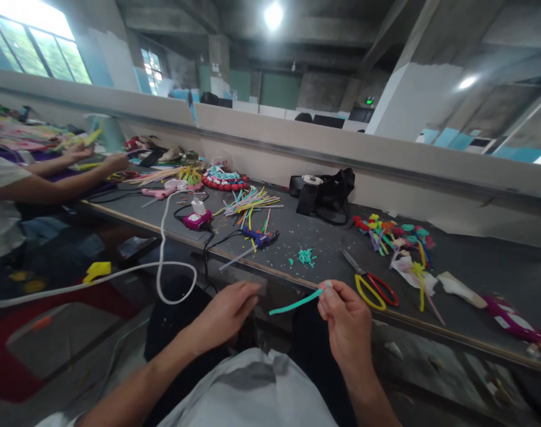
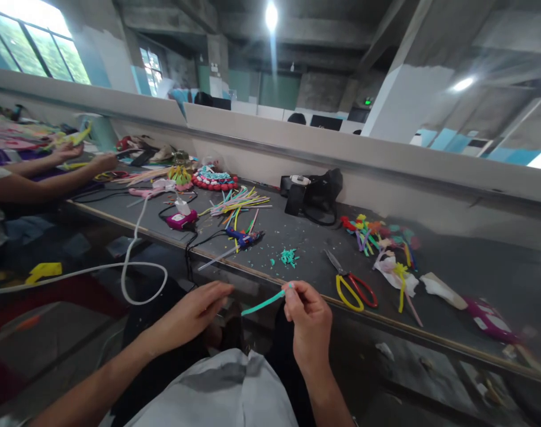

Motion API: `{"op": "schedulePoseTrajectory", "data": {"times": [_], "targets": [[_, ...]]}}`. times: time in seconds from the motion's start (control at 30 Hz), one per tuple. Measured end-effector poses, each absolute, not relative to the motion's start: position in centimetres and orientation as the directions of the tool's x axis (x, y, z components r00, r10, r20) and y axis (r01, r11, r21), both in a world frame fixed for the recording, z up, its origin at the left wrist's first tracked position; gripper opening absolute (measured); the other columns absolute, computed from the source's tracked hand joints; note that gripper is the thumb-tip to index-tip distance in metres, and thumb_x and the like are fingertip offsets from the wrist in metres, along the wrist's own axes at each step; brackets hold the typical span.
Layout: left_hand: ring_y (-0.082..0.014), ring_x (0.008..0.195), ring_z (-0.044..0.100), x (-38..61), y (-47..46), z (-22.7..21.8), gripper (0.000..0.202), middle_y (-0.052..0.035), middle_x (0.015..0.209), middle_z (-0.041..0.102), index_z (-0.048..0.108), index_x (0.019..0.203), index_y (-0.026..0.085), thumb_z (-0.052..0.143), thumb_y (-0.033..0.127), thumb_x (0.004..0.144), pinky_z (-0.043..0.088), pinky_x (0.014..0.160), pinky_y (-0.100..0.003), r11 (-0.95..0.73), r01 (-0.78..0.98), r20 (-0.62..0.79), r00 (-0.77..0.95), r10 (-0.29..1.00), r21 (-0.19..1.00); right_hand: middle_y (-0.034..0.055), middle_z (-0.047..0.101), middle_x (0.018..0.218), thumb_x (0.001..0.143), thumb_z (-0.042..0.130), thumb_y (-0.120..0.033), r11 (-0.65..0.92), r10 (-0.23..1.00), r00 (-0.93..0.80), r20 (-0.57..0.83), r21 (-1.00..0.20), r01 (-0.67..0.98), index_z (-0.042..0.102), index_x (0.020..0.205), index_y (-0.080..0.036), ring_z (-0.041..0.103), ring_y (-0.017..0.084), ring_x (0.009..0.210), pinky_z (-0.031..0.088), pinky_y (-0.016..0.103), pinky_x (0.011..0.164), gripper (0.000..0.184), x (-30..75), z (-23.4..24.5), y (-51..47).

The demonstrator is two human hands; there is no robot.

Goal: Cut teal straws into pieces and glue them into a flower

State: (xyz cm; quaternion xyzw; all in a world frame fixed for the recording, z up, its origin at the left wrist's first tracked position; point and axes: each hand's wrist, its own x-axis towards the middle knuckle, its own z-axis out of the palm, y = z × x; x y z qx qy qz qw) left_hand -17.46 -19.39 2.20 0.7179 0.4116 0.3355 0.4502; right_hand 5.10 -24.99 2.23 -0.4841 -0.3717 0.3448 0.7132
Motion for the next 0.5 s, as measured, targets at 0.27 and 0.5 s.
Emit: {"op": "schedulePoseTrajectory", "data": {"times": [0.27, 0.5], "targets": [[-0.0083, 0.05, 0.048, -9.8, -21.3, 5.2, 0.033, -0.0009, 0.066, 0.06, 0.064, 0.086, 0.014, 0.061, 0.046, 0.083, 0.038, 0.048, -0.02, 0.095, -0.178, 0.037, 0.619, 0.785, 0.979, -0.0046, 0.053, 0.06, 0.077, 0.07, -0.039, 0.177, 0.918, 0.379, 0.116, -0.976, -0.129, 0.069, 0.086, -0.017, 0.039, 0.007, 0.049, 0.033, 0.02, 0.046, 0.024, 4.0, 1.7, -25.1], [-0.0039, 0.039, 0.036, -9.3, -22.0, 4.1, 0.036, 0.0026, 0.057, 0.055, 0.055, 0.072, 0.015, 0.065, 0.049, 0.078, 0.021, 0.039, -0.019, 0.196, -0.197, -0.054, 0.559, 0.827, 0.961, -0.0023, 0.061, 0.071, 0.08, 0.068, -0.041, 0.175, 0.921, 0.353, 0.164, -0.985, 0.002, 0.07, 0.092, -0.02, 0.044, 0.008, 0.054, 0.037, 0.02, 0.049, 0.024, 4.1, 1.5, -26.1]]}}
